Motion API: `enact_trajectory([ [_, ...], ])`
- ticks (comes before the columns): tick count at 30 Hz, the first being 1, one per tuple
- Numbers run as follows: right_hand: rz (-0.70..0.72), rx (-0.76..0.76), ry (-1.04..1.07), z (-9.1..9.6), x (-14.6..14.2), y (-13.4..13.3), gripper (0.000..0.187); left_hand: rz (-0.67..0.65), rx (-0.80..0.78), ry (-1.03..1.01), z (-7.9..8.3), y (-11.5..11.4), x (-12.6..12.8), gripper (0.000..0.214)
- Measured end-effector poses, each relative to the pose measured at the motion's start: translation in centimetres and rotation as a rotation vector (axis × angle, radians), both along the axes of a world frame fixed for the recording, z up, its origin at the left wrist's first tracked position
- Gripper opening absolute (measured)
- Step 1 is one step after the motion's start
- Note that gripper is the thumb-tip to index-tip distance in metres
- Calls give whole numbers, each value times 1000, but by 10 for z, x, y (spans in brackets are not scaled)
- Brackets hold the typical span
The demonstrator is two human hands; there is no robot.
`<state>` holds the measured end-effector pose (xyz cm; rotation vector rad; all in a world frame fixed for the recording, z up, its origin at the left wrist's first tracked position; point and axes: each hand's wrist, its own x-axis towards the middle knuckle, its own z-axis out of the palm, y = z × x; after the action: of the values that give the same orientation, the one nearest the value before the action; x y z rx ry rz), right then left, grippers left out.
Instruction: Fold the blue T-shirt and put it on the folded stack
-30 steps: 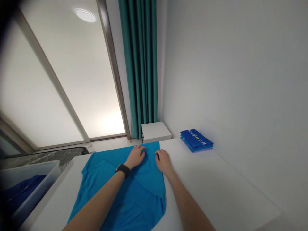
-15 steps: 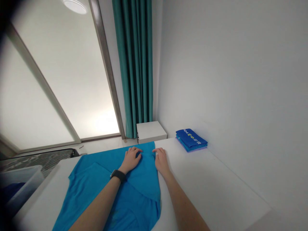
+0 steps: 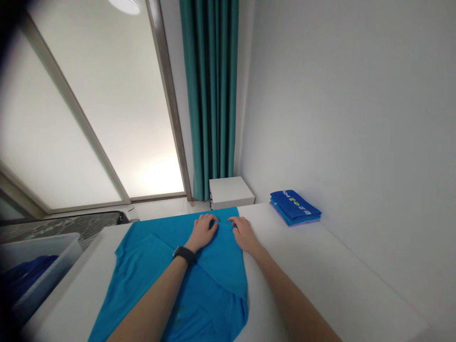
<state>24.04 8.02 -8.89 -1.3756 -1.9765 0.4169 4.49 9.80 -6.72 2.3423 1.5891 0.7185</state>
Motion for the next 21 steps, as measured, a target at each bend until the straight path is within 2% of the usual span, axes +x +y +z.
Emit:
enact_trajectory([
  [5, -22, 47, -149, -5, 5, 3, 35, -2, -15, 2, 0, 1, 0, 17],
  [9, -105, 61, -259, -5, 13, 0, 25, -16, -22, 19, -2, 3, 0, 23],
  [16, -212, 27, -291, -6, 29, -7, 10, -37, -36, 102, 3, 4, 2, 26],
  [21, -250, -19, -305, -7, 31, -6, 15, -32, -24, 150, 8, 0, 8, 26],
])
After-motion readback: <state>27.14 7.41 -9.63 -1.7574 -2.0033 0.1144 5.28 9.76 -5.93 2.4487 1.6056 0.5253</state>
